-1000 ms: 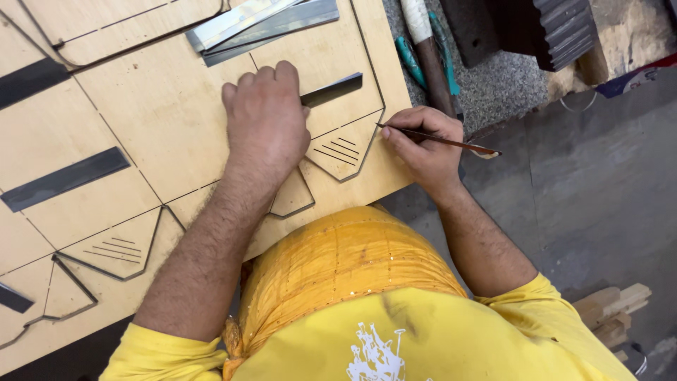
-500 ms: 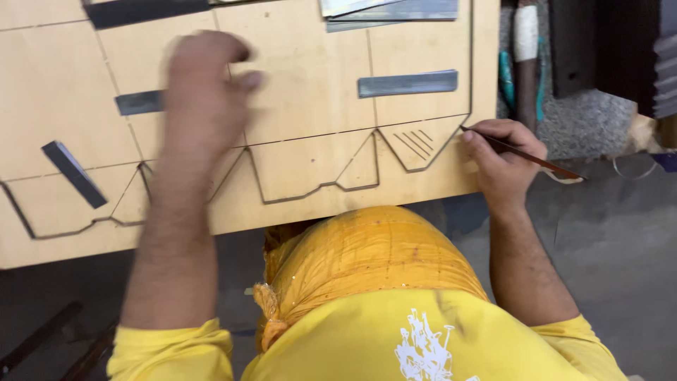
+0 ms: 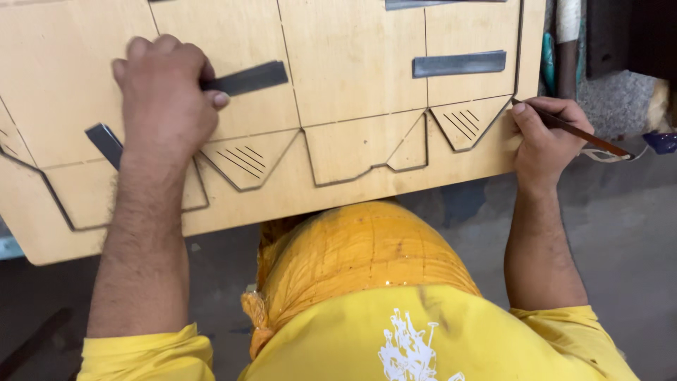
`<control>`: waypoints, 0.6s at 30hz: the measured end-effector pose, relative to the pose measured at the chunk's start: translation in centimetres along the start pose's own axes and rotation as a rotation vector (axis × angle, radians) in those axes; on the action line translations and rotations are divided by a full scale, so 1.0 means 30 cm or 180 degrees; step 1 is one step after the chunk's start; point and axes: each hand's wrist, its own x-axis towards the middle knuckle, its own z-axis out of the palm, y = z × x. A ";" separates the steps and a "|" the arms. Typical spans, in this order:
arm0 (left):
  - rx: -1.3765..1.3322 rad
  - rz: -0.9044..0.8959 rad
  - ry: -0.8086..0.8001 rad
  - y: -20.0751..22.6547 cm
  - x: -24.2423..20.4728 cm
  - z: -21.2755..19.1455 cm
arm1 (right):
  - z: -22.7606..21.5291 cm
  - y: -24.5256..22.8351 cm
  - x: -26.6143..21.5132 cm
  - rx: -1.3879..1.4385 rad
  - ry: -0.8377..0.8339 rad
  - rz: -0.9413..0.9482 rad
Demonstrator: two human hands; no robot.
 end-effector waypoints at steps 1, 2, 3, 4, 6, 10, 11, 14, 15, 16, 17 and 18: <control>0.0055 0.0008 -0.0130 0.005 0.015 -0.004 | 0.011 0.002 0.006 -0.0057 0.0031 -0.0121; 0.0111 0.0015 -0.0260 0.008 0.029 -0.011 | 0.022 0.000 0.008 0.0016 0.0123 -0.0118; 0.0106 0.0074 -0.0352 0.010 0.032 -0.014 | 0.032 -0.007 -0.001 0.0083 0.0210 -0.0089; 0.0103 0.0132 -0.0444 0.009 0.031 -0.012 | 0.044 -0.019 -0.013 0.0150 0.0297 -0.0062; -0.0179 0.0157 -0.0589 -0.002 0.025 -0.023 | 0.076 -0.053 -0.044 0.0301 0.0508 -0.0027; -0.0919 0.0069 -0.0827 -0.061 0.029 -0.042 | 0.189 -0.144 -0.134 0.0445 0.0654 -0.0030; -0.1020 0.0060 -0.0925 -0.075 0.023 -0.033 | 0.220 -0.165 -0.162 0.0470 0.0574 -0.0043; -0.0507 0.1071 0.0048 -0.139 0.027 -0.024 | 0.335 -0.217 -0.217 0.0390 0.0288 -0.0162; -0.0379 0.1196 0.0249 -0.151 0.029 -0.020 | 0.371 -0.235 -0.231 0.0238 0.0180 -0.0243; -0.0251 0.1320 0.0452 -0.161 0.029 -0.015 | 0.405 -0.250 -0.242 0.0086 0.0071 -0.0324; -0.0138 0.1441 0.0632 -0.168 0.024 -0.007 | 0.433 -0.264 -0.254 0.0054 0.0017 -0.0315; -0.0136 0.1485 0.0647 -0.179 0.028 -0.002 | 0.460 -0.276 -0.261 0.0022 -0.0037 -0.0305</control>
